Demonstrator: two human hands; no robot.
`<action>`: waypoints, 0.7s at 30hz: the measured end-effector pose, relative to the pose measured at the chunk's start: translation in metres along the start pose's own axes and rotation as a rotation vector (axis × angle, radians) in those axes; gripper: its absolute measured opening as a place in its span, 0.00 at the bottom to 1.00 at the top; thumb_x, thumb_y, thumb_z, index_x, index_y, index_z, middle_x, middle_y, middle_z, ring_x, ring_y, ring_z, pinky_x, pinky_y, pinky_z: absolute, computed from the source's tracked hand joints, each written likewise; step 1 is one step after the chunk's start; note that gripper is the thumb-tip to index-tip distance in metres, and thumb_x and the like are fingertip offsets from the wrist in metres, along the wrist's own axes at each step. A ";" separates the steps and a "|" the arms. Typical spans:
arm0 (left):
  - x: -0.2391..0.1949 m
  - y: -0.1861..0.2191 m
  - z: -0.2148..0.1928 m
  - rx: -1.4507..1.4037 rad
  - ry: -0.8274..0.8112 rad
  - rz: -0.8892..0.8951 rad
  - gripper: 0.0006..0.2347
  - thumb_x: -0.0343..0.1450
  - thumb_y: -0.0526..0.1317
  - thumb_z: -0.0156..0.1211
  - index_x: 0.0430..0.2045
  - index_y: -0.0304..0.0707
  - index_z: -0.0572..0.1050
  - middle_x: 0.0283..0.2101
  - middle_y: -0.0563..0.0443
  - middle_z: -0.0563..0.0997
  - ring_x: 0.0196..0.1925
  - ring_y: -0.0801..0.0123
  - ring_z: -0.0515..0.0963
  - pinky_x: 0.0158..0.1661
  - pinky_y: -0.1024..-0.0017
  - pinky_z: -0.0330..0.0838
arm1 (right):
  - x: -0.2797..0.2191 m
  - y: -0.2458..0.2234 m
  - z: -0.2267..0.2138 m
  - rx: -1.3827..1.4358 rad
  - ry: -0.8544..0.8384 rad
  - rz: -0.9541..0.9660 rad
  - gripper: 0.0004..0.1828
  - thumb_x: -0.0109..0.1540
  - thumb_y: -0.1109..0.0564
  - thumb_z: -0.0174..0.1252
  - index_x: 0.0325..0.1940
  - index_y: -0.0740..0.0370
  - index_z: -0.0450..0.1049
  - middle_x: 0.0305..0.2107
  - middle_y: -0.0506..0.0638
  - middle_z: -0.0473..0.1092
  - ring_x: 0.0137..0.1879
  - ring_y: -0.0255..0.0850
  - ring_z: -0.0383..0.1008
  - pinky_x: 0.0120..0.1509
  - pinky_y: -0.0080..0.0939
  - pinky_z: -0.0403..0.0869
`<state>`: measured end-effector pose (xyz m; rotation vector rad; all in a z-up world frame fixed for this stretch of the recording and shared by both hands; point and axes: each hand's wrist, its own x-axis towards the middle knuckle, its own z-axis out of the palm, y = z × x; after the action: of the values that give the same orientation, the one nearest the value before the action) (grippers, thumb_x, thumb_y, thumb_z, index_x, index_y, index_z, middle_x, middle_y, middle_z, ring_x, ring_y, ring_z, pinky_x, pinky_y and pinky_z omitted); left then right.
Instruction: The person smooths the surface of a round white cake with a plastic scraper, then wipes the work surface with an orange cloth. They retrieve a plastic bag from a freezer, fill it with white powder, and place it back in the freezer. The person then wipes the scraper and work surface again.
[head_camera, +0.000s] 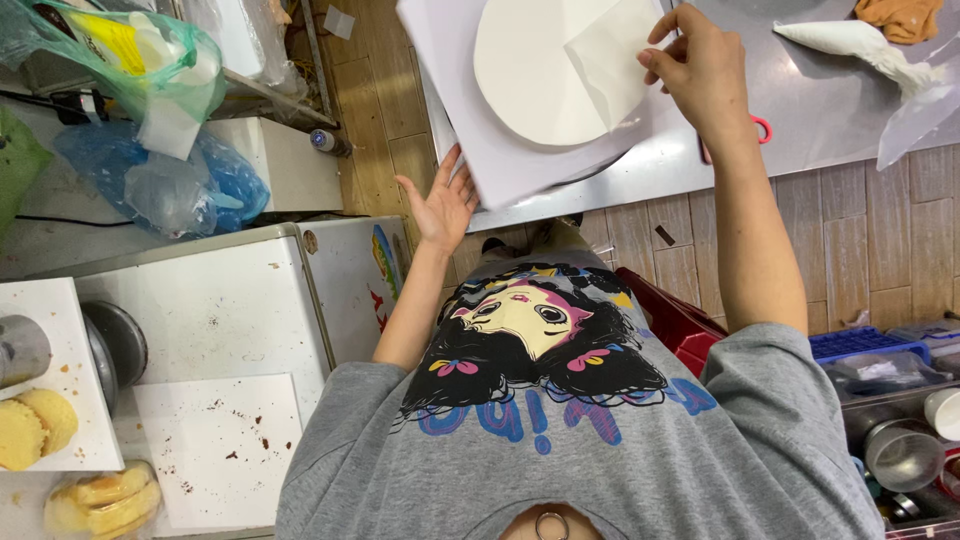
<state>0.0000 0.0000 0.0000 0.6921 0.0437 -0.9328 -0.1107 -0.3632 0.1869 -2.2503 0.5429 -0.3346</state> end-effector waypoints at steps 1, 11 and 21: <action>0.001 -0.002 0.001 -0.033 0.020 -0.012 0.55 0.62 0.82 0.23 0.76 0.36 0.47 0.76 0.30 0.53 0.78 0.42 0.49 0.74 0.52 0.41 | 0.000 0.002 -0.001 -0.003 0.003 -0.003 0.08 0.70 0.61 0.67 0.48 0.66 0.73 0.26 0.51 0.77 0.32 0.35 0.80 0.32 0.32 0.72; -0.004 -0.011 0.014 -0.091 -0.046 -0.094 0.60 0.58 0.83 0.22 0.73 0.22 0.43 0.74 0.17 0.51 0.77 0.35 0.54 0.75 0.48 0.47 | 0.002 0.014 -0.015 0.078 0.058 -0.034 0.08 0.68 0.66 0.64 0.49 0.68 0.73 0.30 0.52 0.77 0.35 0.35 0.81 0.35 0.32 0.75; 0.003 0.002 0.007 -0.047 -0.017 -0.040 0.63 0.57 0.84 0.21 0.72 0.15 0.43 0.74 0.15 0.48 0.77 0.33 0.53 0.74 0.49 0.47 | 0.018 -0.049 0.055 0.137 -0.137 -0.083 0.08 0.69 0.60 0.64 0.48 0.65 0.72 0.26 0.50 0.78 0.31 0.32 0.80 0.32 0.32 0.75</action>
<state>0.0021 -0.0053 0.0057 0.6418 0.0649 -0.9730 -0.0595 -0.3066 0.1884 -2.1477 0.3453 -0.2499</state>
